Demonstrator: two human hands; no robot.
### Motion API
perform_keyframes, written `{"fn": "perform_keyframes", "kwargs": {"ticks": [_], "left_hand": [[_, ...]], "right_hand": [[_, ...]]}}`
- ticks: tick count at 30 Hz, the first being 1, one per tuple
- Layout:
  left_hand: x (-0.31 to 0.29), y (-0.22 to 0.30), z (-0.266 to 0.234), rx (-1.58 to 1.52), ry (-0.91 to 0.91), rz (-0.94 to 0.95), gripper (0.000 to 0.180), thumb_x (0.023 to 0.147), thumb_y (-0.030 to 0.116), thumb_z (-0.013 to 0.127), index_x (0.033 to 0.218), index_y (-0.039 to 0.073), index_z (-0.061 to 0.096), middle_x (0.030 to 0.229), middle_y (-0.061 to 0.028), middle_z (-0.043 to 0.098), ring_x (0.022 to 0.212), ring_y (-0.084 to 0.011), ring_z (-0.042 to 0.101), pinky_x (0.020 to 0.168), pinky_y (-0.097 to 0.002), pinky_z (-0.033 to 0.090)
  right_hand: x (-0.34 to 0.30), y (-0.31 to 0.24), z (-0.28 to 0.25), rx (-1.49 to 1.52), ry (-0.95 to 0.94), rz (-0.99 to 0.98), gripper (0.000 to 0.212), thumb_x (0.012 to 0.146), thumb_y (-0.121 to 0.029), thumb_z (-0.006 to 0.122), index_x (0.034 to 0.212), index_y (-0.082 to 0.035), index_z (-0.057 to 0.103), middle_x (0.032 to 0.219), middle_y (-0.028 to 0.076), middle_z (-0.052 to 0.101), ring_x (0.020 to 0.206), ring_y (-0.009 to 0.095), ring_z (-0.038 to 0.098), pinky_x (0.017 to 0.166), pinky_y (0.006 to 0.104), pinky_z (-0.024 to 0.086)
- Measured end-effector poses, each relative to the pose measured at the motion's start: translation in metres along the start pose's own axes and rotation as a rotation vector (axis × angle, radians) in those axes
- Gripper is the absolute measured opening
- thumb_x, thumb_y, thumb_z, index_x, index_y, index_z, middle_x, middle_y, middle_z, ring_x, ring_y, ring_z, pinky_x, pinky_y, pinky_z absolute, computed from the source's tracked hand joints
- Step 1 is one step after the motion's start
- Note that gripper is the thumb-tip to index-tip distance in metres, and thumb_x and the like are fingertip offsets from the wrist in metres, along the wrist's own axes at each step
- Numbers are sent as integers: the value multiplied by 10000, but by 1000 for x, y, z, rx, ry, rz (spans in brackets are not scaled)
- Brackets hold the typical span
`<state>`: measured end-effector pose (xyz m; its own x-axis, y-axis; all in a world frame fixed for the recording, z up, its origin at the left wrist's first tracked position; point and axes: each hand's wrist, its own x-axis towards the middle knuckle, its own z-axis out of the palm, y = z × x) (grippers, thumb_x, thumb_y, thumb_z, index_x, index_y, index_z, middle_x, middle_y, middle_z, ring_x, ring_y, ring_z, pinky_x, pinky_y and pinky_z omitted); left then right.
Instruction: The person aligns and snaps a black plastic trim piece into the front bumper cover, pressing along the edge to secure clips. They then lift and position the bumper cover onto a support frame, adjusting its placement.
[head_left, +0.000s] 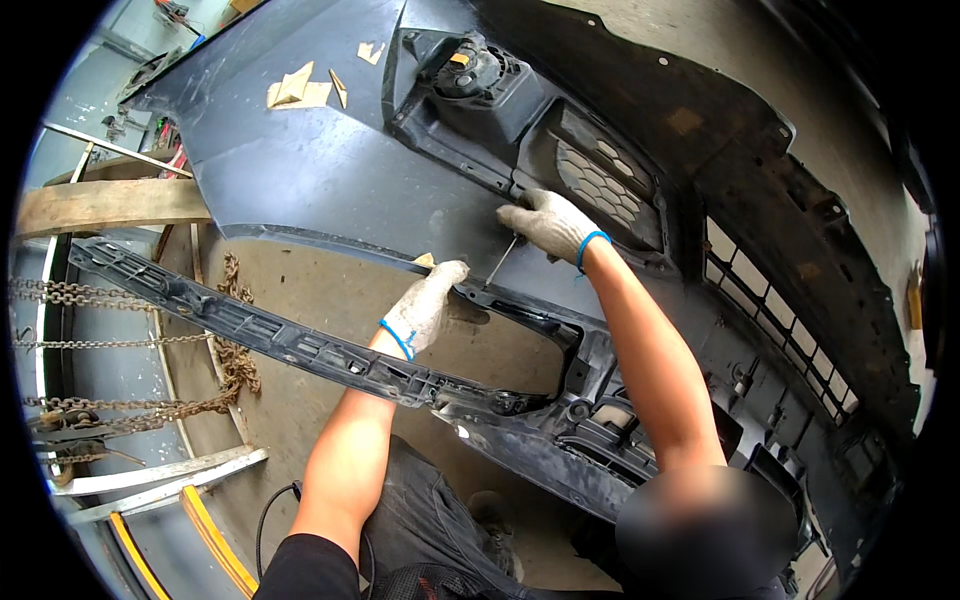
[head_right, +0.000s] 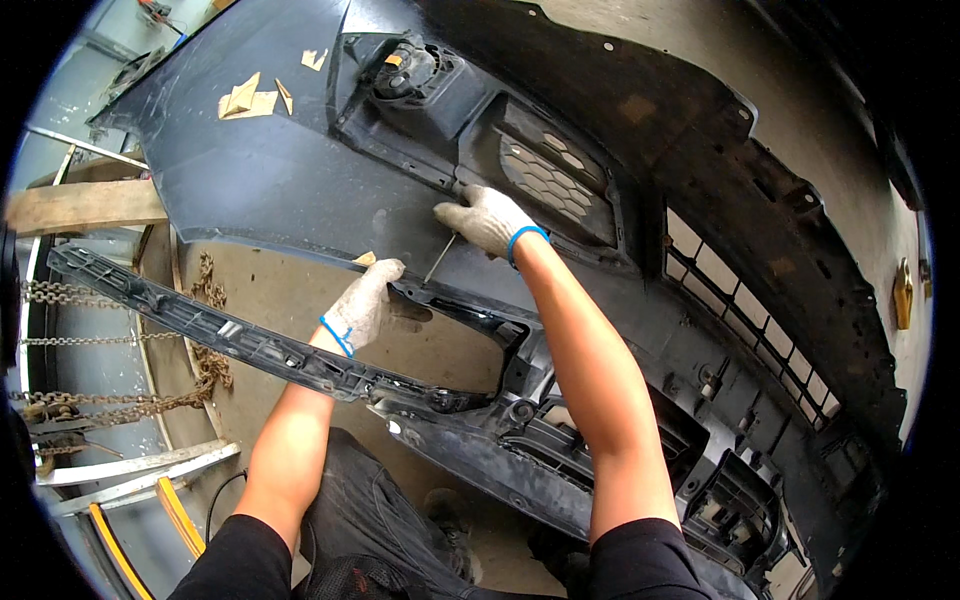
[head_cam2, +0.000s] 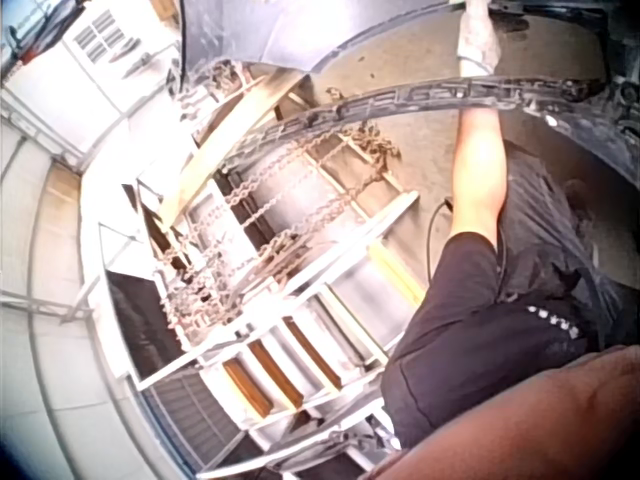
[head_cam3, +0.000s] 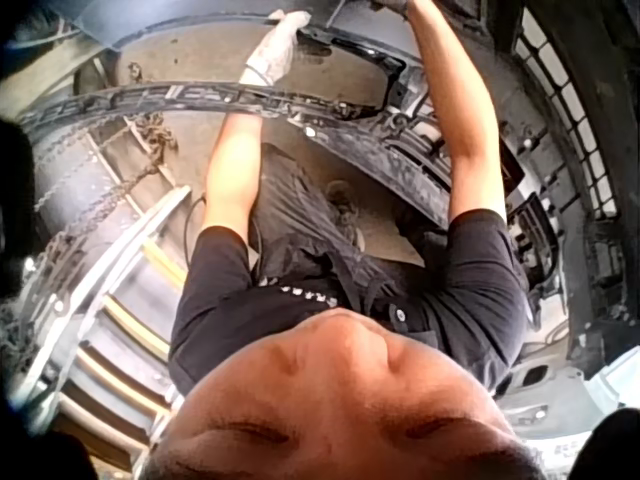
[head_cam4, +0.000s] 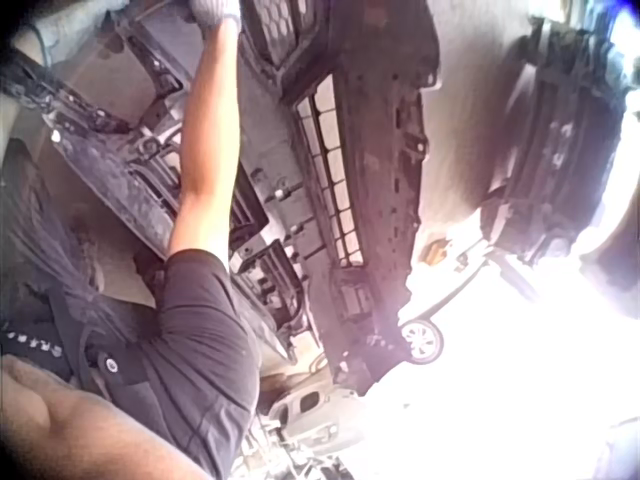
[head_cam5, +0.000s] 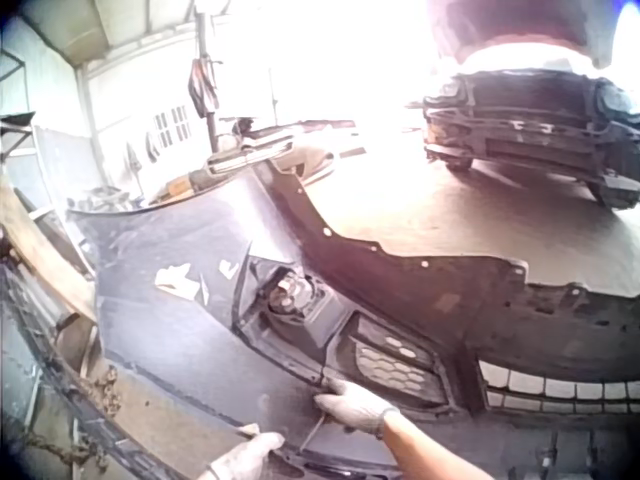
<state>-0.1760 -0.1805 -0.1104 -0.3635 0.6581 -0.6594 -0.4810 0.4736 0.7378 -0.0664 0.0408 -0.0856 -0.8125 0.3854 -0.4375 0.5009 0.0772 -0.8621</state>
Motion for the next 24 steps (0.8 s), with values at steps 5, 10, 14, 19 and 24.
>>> {"fn": "perform_keyframes", "kwargs": {"ticks": [5, 10, 14, 19, 24], "left_hand": [[-4, 7, 9, -55, -24, -40, 463, 968, 432, 485, 1197, 43, 587, 1051, -155, 686, 836, -361, 698, 750, -500, 545], [-9, 9, 12, -66, -9, 4, 458, 966, 426, 498, 1200, 41, 585, 1062, -164, 678, 844, -360, 696, 766, -495, 551], [-9, 9, 9, -49, -15, -6, 475, 962, 441, 506, 1199, 36, 582, 1065, -165, 673, 859, -356, 692, 776, -497, 553], [-9, 8, 8, -23, -29, -19, 485, 959, 475, 504, 1160, 44, 598, 1060, -158, 673, 860, -347, 690, 776, -494, 548], [-10, 8, 5, -31, -43, -38, 478, 955, 489, 505, 1150, 63, 598, 1048, -147, 672, 860, -335, 687, 776, -477, 542]], "right_hand": [[7, 19, 8, 253, 65, -116, 488, 833, -291, 635, 1186, 45, 602, 873, 151, 636, 680, 201, 609, 562, 359, 506], [9, 13, 8, -6, 74, -61, 479, 834, -276, 618, 1187, 48, 593, 911, 149, 640, 742, 211, 634, 597, 375, 534], [10, 18, 14, 49, 119, -147, 446, 836, -196, 631, 1202, 45, 550, 826, 80, 594, 682, 160, 597, 558, 325, 519], [6, 10, 18, 476, 56, -91, 436, 822, -104, 606, 1221, 54, 527, 821, 69, 582, 622, 137, 569, 541, 299, 508], [12, 13, 22, 569, 279, -140, 276, 845, -77, 534, 1095, 32, 572, 736, 85, 591, 571, 159, 560, 525, 301, 481]]}}
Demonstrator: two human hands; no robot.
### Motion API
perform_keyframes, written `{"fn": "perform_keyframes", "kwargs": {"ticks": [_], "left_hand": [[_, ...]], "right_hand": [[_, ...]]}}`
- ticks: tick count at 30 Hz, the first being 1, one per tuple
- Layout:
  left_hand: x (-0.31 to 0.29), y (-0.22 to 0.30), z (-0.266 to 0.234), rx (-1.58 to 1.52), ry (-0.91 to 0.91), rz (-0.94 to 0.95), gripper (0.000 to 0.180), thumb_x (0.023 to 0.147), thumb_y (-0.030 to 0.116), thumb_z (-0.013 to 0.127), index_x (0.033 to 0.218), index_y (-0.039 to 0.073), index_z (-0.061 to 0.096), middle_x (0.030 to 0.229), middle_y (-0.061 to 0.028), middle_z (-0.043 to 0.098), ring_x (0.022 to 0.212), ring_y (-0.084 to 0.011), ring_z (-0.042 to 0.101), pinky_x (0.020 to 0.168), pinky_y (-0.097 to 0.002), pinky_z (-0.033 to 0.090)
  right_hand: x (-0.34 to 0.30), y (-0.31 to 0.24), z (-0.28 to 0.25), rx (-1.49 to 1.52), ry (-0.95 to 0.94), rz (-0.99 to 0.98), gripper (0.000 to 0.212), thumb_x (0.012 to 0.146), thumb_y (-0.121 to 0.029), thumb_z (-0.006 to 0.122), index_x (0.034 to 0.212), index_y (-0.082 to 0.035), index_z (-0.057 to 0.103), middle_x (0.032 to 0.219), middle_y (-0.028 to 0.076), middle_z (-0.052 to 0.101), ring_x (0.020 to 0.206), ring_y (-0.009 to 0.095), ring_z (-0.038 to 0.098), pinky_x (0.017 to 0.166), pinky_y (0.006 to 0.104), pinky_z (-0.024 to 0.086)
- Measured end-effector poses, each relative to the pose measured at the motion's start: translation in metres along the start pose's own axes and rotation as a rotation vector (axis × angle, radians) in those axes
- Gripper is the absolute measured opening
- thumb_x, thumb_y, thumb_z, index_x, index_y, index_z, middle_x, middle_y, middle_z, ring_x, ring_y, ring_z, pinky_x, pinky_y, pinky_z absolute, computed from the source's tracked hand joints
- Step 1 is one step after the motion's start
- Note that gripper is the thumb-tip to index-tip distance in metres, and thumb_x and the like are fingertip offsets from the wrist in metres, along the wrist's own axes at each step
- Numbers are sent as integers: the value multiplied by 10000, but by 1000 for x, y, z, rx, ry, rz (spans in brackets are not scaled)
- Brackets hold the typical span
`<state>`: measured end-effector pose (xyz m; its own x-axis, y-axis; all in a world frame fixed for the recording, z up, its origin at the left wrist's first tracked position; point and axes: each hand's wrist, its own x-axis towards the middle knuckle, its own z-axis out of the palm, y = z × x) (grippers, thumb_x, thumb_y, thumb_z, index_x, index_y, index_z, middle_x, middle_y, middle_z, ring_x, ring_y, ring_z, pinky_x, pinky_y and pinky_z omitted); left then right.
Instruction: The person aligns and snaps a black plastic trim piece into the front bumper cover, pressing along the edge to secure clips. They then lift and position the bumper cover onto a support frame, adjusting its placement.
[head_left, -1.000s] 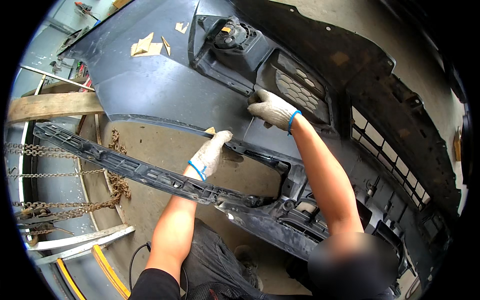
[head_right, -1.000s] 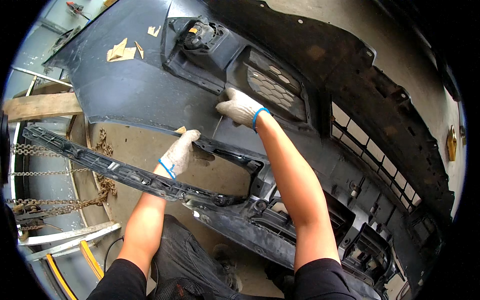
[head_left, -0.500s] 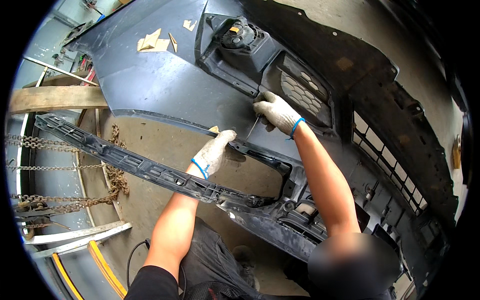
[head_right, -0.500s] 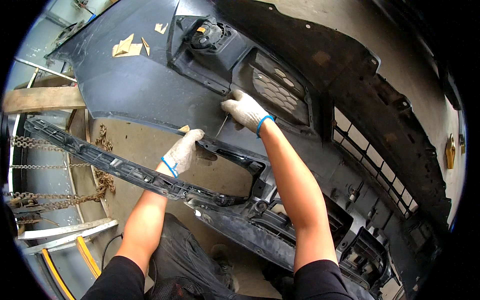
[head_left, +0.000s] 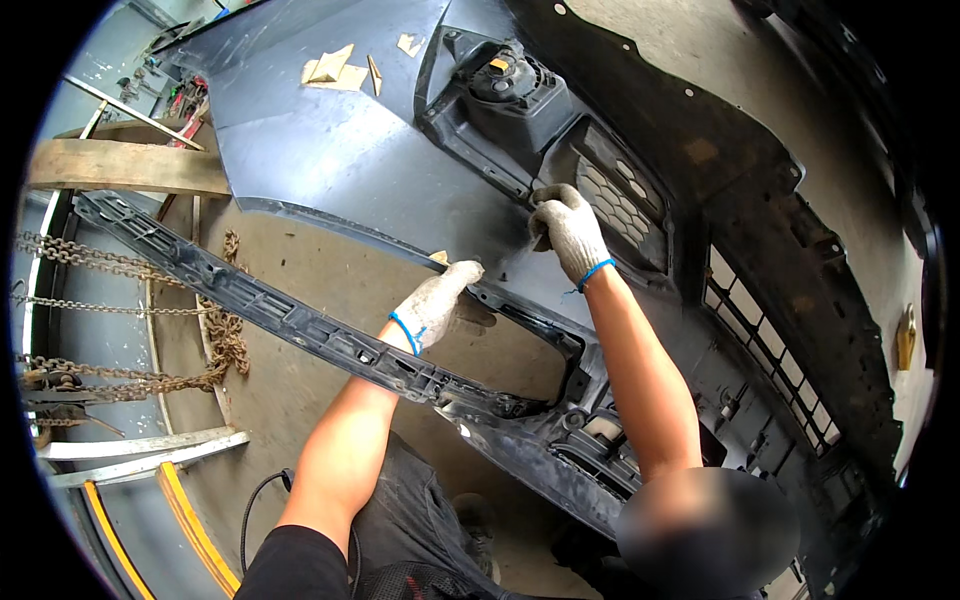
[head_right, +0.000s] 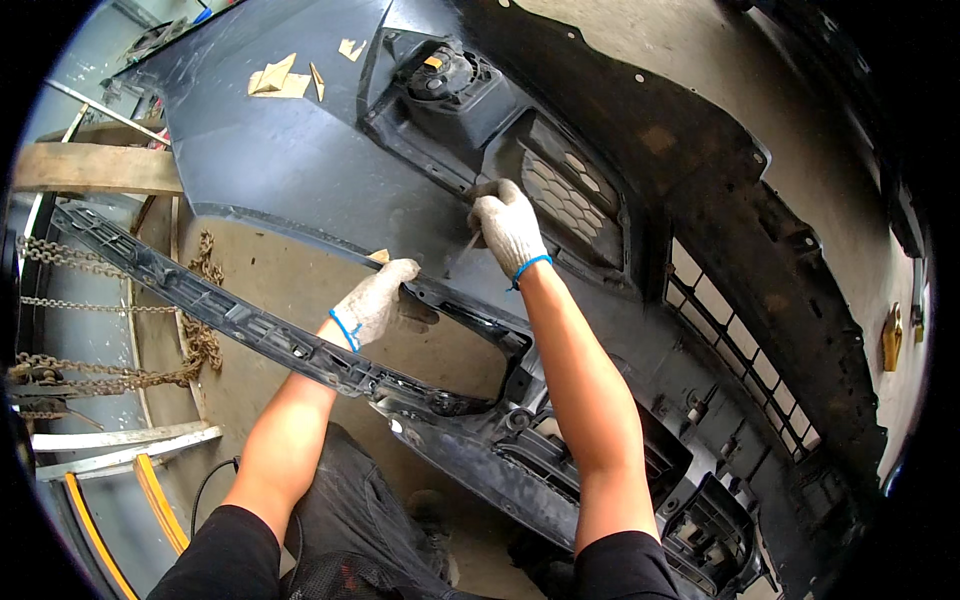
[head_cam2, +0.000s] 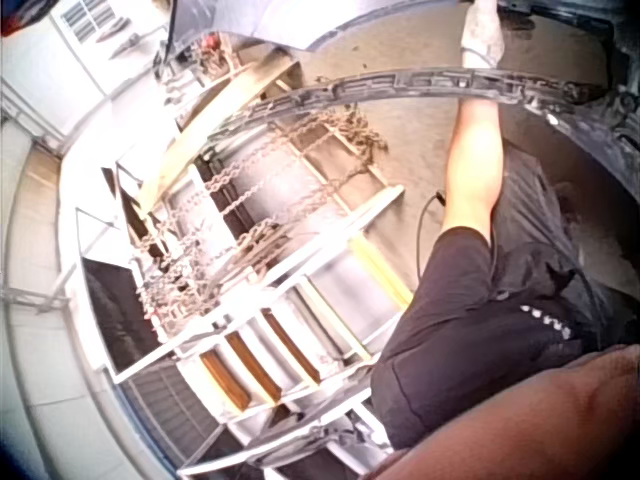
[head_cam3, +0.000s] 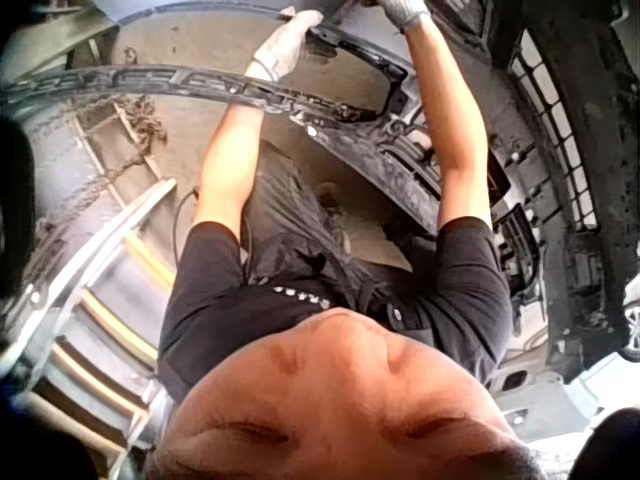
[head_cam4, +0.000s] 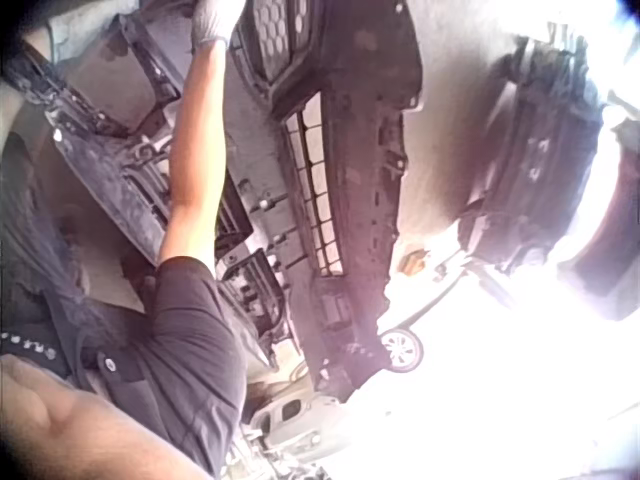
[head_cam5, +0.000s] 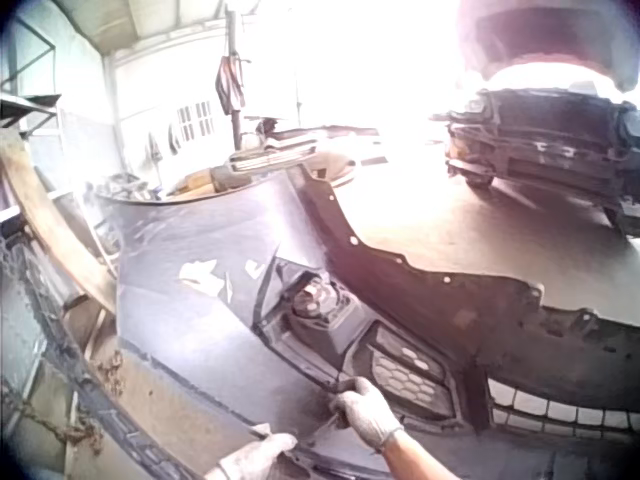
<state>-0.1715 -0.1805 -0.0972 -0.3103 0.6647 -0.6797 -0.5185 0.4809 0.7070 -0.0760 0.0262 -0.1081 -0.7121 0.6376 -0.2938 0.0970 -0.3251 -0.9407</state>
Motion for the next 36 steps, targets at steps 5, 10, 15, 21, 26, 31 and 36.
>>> {"fn": "perform_keyframes", "kwargs": {"ticks": [5, 10, 15, 21, 26, 31, 36], "left_hand": [[4, -2, -4, -10, -7, -2, 460, 960, 464, 512, 1177, 66, 587, 1093, -141, 659, 933, -320, 670, 814, -480, 538], [7, -4, -3, -47, -29, -60, 512, 972, 431, 522, 1295, 36, 547, 1203, -157, 623, 1048, -327, 629, 928, -488, 506], [-4, 9, 13, 152, 56, 61, 500, 909, 441, 685, 1111, -17, 669, 946, -137, 709, 891, -252, 699, 862, -371, 542], [-11, 7, -9, 179, -52, 53, 523, 902, 367, 720, 1200, -48, 611, 1106, -150, 677, 944, -260, 705, 850, -383, 578], [0, 0, -14, 133, -170, -4, 488, 927, 279, 642, 1278, -50, 565, 1195, -189, 656, 1054, -310, 669, 938, -445, 529], [3, -8, -24, 28, -190, 7, 425, 913, 257, 617, 1228, -28, 596, 1144, -177, 670, 1030, -298, 670, 911, -451, 531], [8, -2, -26, -177, 17, 267, 351, 927, 257, 627, 1206, 44, 615, 1144, -101, 658, 1095, -232, 615, 949, -435, 504]], "right_hand": [[3, 5, -12, -103, 19, 38, 253, 846, -93, 495, 1035, 20, 620, 734, 125, 616, 616, 220, 587, 563, 352, 495], [-5, 25, -45, -861, -5, 15, 335, 851, -211, 486, 1006, 24, 667, 996, 308, 674, 1016, 452, 631, 916, 467, 483], [-18, 0, -115, -1183, -148, -13, 328, 851, -188, 505, 1057, 14, 661, 1035, 288, 674, 1027, 434, 631, 899, 465, 497], [-71, -43, -92, -857, -136, 44, 321, 893, -129, 470, 1142, -17, 638, 817, 118, 669, 680, 202, 646, 627, 339, 541], [-95, -13, -56, -1066, -285, -291, 257, 895, -203, 561, 1019, -5, 667, 856, 210, 676, 787, 331, 680, 744, 423, 545], [-125, 10, 6, -1520, -340, -392, 186, 853, -221, 597, 873, -54, 678, 842, 187, 697, 765, 347, 706, 664, 449, 567], [-121, 22, 19, -1629, -246, -429, 123, 823, -147, 592, 837, -69, 686, 765, 134, 693, 687, 295, 712, 582, 414, 556]]}}
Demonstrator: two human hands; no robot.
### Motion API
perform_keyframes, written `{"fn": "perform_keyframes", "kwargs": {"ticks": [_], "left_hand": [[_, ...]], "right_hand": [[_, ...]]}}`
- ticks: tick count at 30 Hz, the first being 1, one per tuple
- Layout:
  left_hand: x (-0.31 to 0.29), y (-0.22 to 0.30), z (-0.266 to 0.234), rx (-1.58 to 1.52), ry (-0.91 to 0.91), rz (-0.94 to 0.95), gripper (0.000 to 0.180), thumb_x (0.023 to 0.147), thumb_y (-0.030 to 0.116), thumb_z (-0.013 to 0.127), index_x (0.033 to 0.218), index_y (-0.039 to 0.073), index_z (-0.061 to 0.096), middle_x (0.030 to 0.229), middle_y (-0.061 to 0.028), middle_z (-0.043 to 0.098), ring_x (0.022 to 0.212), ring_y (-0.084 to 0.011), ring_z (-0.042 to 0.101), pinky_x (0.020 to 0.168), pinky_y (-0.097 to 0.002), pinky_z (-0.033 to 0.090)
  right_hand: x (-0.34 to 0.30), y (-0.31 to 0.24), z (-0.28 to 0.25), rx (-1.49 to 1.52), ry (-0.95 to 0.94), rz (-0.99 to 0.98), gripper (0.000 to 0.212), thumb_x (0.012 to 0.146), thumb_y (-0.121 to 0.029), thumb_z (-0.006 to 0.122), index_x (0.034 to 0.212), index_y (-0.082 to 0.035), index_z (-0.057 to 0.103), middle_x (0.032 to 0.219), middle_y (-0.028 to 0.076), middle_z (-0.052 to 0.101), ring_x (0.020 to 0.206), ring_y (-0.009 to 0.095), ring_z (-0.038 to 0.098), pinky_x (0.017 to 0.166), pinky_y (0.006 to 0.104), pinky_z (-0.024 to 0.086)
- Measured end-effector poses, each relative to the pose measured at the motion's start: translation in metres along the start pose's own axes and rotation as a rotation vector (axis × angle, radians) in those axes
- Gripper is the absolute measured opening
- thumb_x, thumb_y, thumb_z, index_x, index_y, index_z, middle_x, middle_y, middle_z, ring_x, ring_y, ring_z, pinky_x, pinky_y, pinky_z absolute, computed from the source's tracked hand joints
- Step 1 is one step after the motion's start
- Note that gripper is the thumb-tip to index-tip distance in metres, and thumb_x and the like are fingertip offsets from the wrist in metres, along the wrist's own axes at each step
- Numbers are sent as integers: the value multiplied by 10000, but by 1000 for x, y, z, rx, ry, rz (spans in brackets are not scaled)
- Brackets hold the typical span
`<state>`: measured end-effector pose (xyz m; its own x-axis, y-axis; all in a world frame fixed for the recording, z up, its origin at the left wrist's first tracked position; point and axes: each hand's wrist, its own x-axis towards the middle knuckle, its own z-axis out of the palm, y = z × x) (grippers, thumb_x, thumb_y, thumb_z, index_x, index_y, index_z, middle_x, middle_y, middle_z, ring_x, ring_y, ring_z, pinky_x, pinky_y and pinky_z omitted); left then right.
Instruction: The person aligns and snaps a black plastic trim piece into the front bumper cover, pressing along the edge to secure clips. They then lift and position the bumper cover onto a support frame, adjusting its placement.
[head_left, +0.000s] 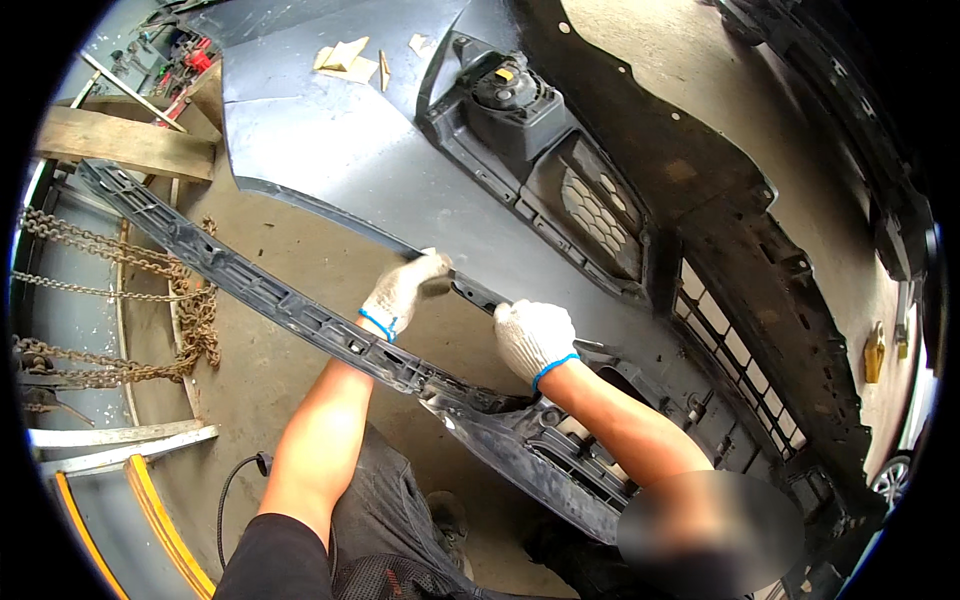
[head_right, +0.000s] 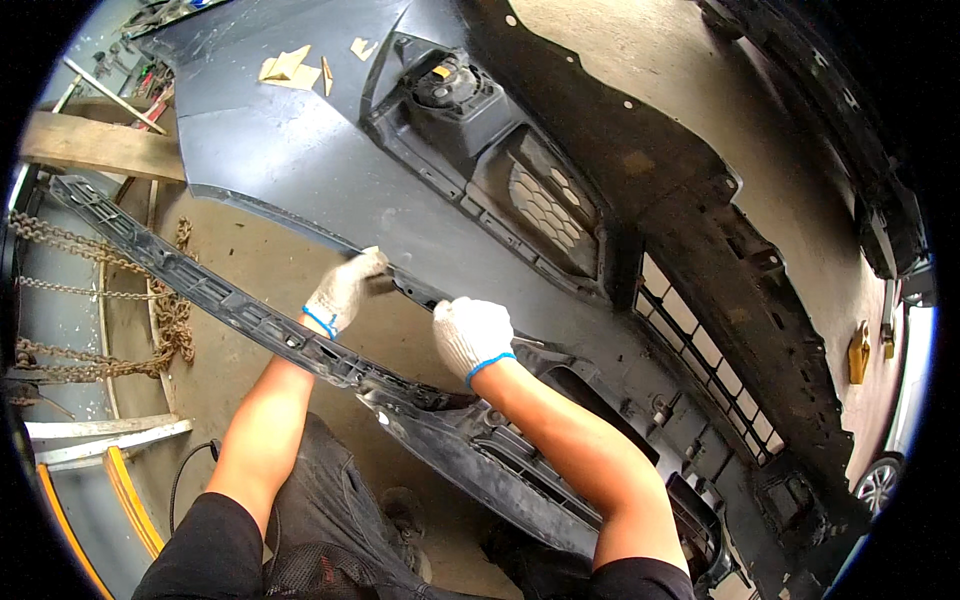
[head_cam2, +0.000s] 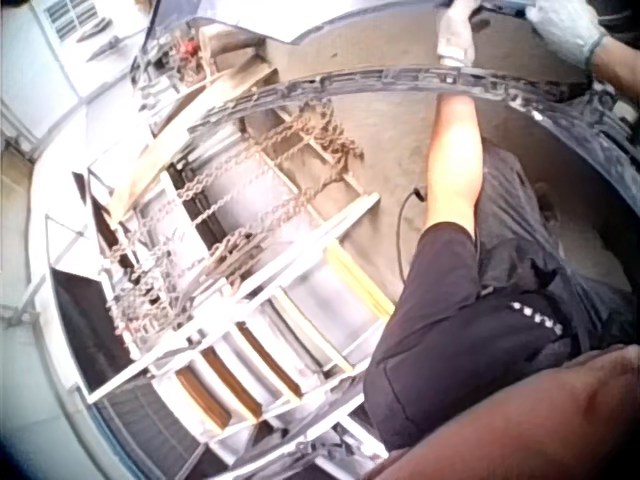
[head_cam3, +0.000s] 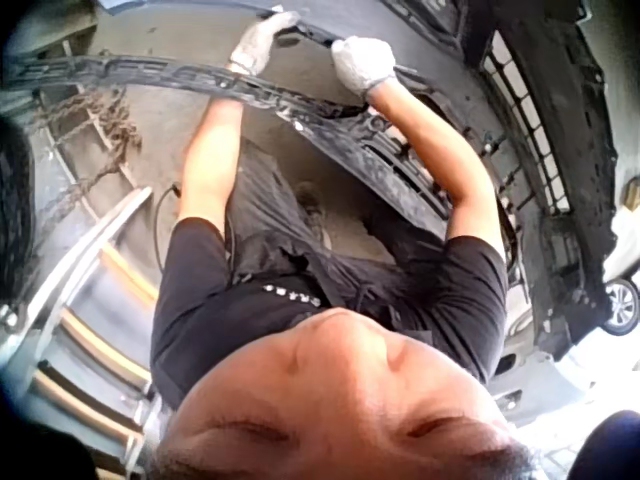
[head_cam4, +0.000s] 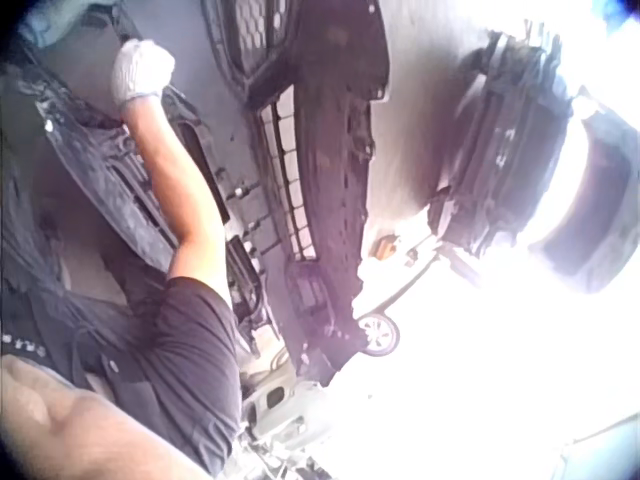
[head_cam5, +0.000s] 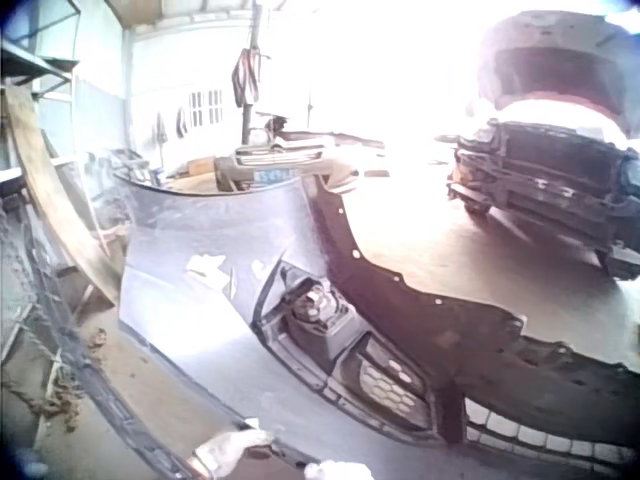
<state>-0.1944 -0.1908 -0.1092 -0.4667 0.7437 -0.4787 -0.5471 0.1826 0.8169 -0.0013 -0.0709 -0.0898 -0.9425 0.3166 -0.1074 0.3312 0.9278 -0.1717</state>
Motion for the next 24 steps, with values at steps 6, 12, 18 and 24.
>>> {"fn": "perform_keyframes", "kwargs": {"ticks": [6, 12, 18, 24], "left_hand": [[10, 8, 2, -195, 211, 154, 427, 906, 298, 732, 1223, 36, 616, 1230, -70, 615, 1115, -226, 588, 1027, -410, 455], [11, 5, -2, -106, 290, 87, 466, 862, 360, 769, 1211, 75, 651, 1137, -9, 632, 1022, -151, 582, 950, -374, 456], [5, 11, 12, -74, 301, 147, 434, 833, 377, 785, 1140, 82, 700, 1112, -20, 682, 1022, -134, 596, 863, -365, 475], [0, 16, 15, -89, 272, 117, 442, 843, 346, 775, 1156, 48, 680, 1117, -45, 684, 1026, -145, 603, 954, -341, 460]], "right_hand": [[6, -17, 8, -32, -13, 62, 130, 800, -138, 613, 772, -75, 723, 743, 129, 704, 688, 289, 719, 560, 405, 549], [9, -30, 7, -55, -77, 69, 137, 785, -135, 630, 756, -86, 755, 753, 132, 719, 698, 284, 726, 569, 409, 557], [6, -36, 13, -160, -7, 74, 129, 787, -145, 635, 769, -76, 742, 713, 118, 693, 661, 272, 707, 526, 389, 541], [9, -35, 24, -215, 101, 30, 103, 782, -171, 625, 767, -92, 689, 688, 95, 672, 615, 254, 694, 496, 379, 517]]}}
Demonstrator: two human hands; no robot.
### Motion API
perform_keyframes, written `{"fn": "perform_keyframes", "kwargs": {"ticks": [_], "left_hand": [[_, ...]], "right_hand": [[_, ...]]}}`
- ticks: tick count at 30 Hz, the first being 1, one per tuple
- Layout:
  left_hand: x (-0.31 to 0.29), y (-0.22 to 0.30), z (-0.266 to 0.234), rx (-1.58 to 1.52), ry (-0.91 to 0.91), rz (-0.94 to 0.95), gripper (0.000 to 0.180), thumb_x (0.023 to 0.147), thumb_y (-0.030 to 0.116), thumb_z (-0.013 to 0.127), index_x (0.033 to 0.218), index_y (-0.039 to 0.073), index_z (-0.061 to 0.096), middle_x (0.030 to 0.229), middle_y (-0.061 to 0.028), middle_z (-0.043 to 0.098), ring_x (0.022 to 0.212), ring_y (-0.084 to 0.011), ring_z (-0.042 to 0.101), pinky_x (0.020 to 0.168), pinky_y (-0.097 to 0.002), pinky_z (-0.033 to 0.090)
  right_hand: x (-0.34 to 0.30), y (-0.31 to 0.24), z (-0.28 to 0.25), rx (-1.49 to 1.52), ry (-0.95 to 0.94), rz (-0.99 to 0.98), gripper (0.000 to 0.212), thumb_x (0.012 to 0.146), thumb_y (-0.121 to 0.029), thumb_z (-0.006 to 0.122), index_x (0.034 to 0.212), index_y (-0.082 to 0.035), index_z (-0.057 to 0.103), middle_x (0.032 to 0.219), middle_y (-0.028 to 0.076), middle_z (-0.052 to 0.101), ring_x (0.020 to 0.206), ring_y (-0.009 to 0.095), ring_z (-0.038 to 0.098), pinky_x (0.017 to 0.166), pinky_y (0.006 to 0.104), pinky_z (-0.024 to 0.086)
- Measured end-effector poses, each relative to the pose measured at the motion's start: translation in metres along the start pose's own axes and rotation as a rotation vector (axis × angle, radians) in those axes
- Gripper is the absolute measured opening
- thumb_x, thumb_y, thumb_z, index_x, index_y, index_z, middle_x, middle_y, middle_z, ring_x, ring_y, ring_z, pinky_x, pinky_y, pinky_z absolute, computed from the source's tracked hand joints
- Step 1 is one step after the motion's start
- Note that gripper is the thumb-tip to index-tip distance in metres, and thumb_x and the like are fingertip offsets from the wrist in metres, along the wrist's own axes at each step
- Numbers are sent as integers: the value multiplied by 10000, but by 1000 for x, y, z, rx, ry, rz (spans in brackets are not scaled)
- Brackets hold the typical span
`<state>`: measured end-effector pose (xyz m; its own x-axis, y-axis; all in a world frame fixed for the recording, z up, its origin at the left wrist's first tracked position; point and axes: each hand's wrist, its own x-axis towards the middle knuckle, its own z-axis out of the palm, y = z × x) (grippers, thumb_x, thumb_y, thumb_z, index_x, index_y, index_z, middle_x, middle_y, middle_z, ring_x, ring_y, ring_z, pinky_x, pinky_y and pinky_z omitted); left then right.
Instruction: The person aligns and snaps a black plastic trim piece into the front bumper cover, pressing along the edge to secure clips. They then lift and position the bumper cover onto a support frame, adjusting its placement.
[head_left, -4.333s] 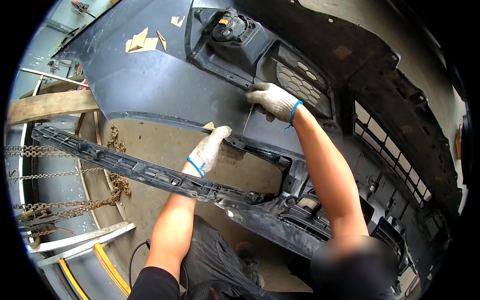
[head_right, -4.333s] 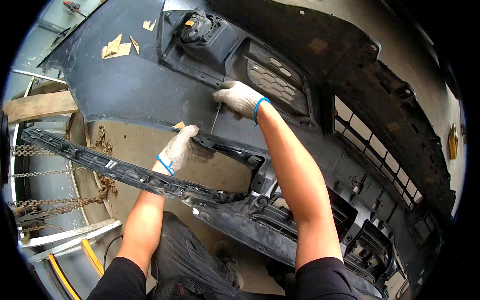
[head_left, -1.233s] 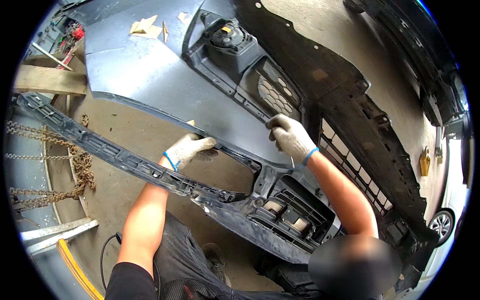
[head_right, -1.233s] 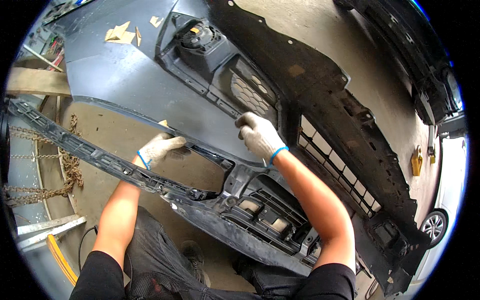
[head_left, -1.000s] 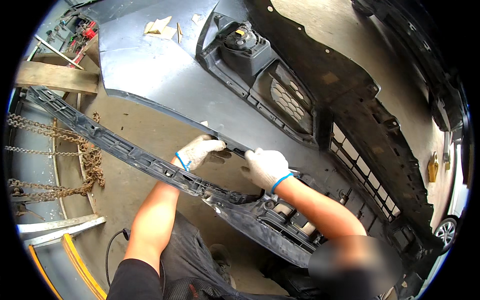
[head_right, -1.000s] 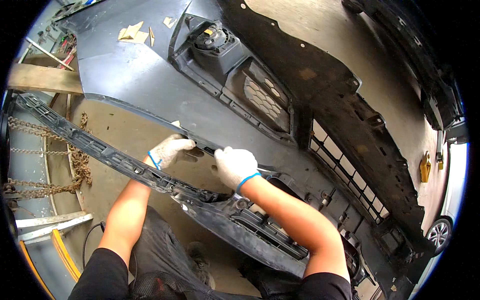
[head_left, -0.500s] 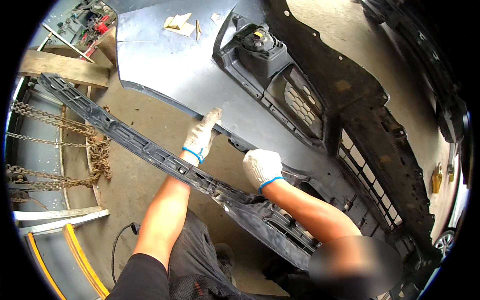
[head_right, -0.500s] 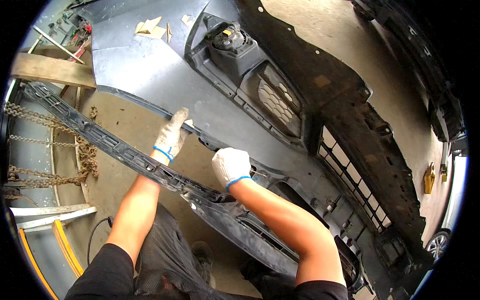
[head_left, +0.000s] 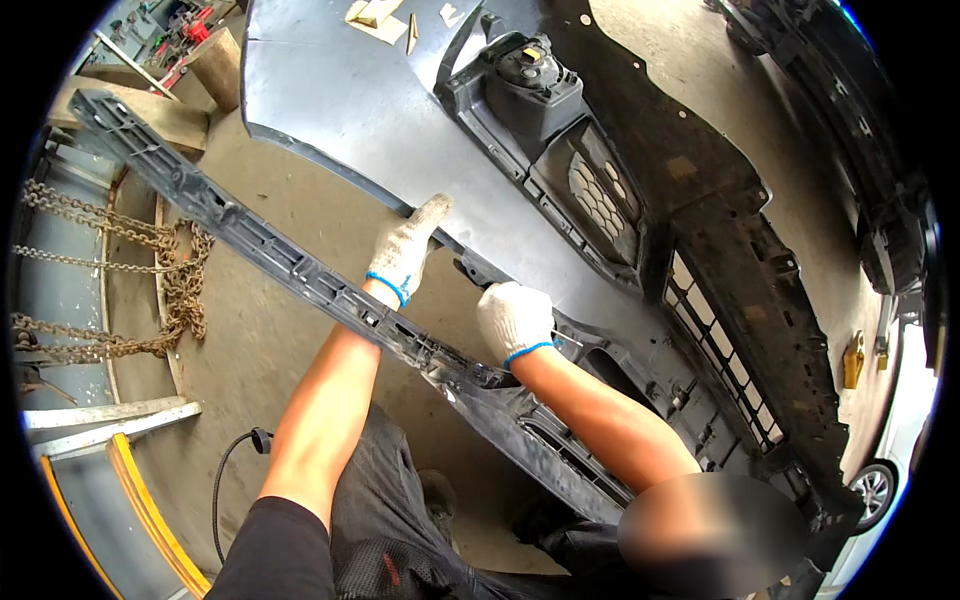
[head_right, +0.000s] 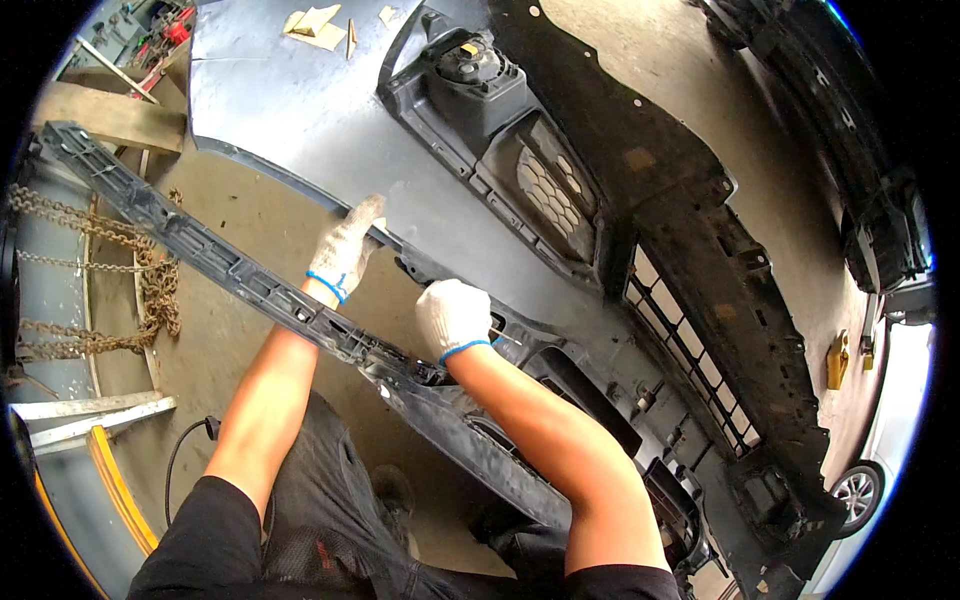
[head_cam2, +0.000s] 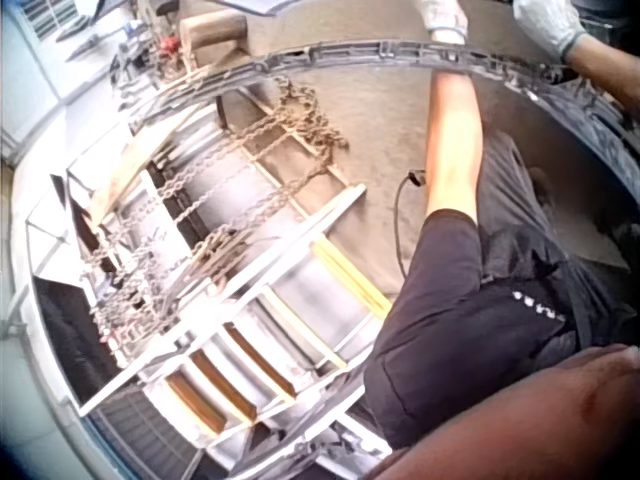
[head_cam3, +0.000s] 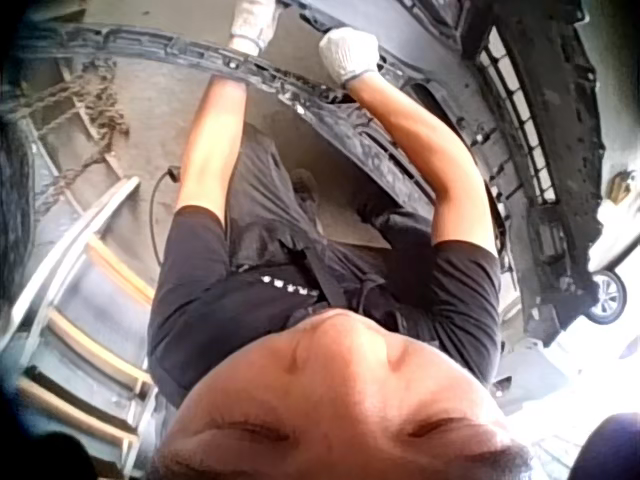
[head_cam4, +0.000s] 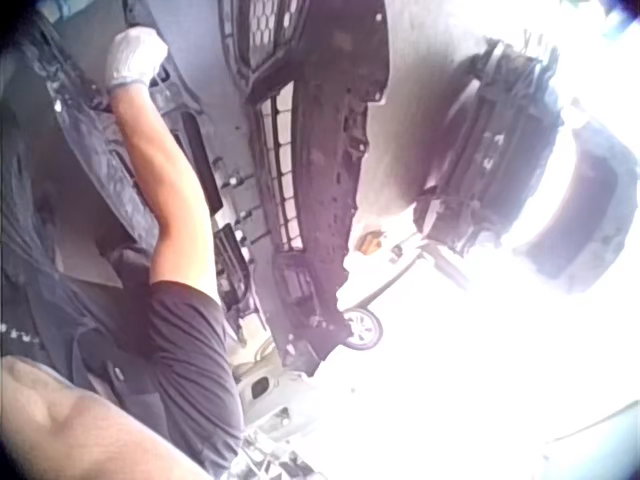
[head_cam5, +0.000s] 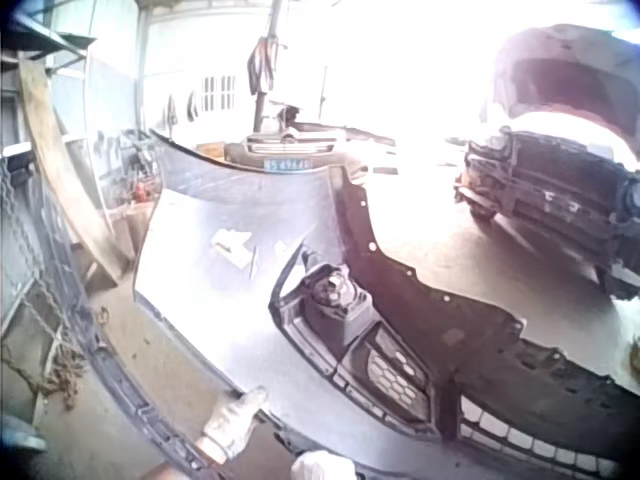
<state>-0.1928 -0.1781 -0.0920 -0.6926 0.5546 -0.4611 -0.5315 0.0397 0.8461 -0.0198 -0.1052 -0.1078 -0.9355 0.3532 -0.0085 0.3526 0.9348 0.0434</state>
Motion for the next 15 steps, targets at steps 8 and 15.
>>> {"fn": "perform_keyframes", "kwargs": {"ticks": [8, 15], "left_hand": [[8, -9, -45, 251, -434, -1, 267, 828, 102, 639, 1081, 23, 672, 1021, -3, 654, 967, -132, 561, 897, -297, 434], [11, -22, -31, 582, -410, 33, 215, 785, 181, 704, 912, 35, 610, 788, -38, 582, 767, -154, 531, 730, -309, 459]], "right_hand": [[-1, 10, -3, 33, -84, 3, 106, 797, -164, 625, 767, -102, 706, 704, 97, 683, 626, 261, 701, 503, 390, 527], [-1, 13, -7, 34, -94, -8, 110, 787, -158, 619, 759, -95, 705, 703, 122, 701, 629, 278, 712, 520, 392, 545]]}}
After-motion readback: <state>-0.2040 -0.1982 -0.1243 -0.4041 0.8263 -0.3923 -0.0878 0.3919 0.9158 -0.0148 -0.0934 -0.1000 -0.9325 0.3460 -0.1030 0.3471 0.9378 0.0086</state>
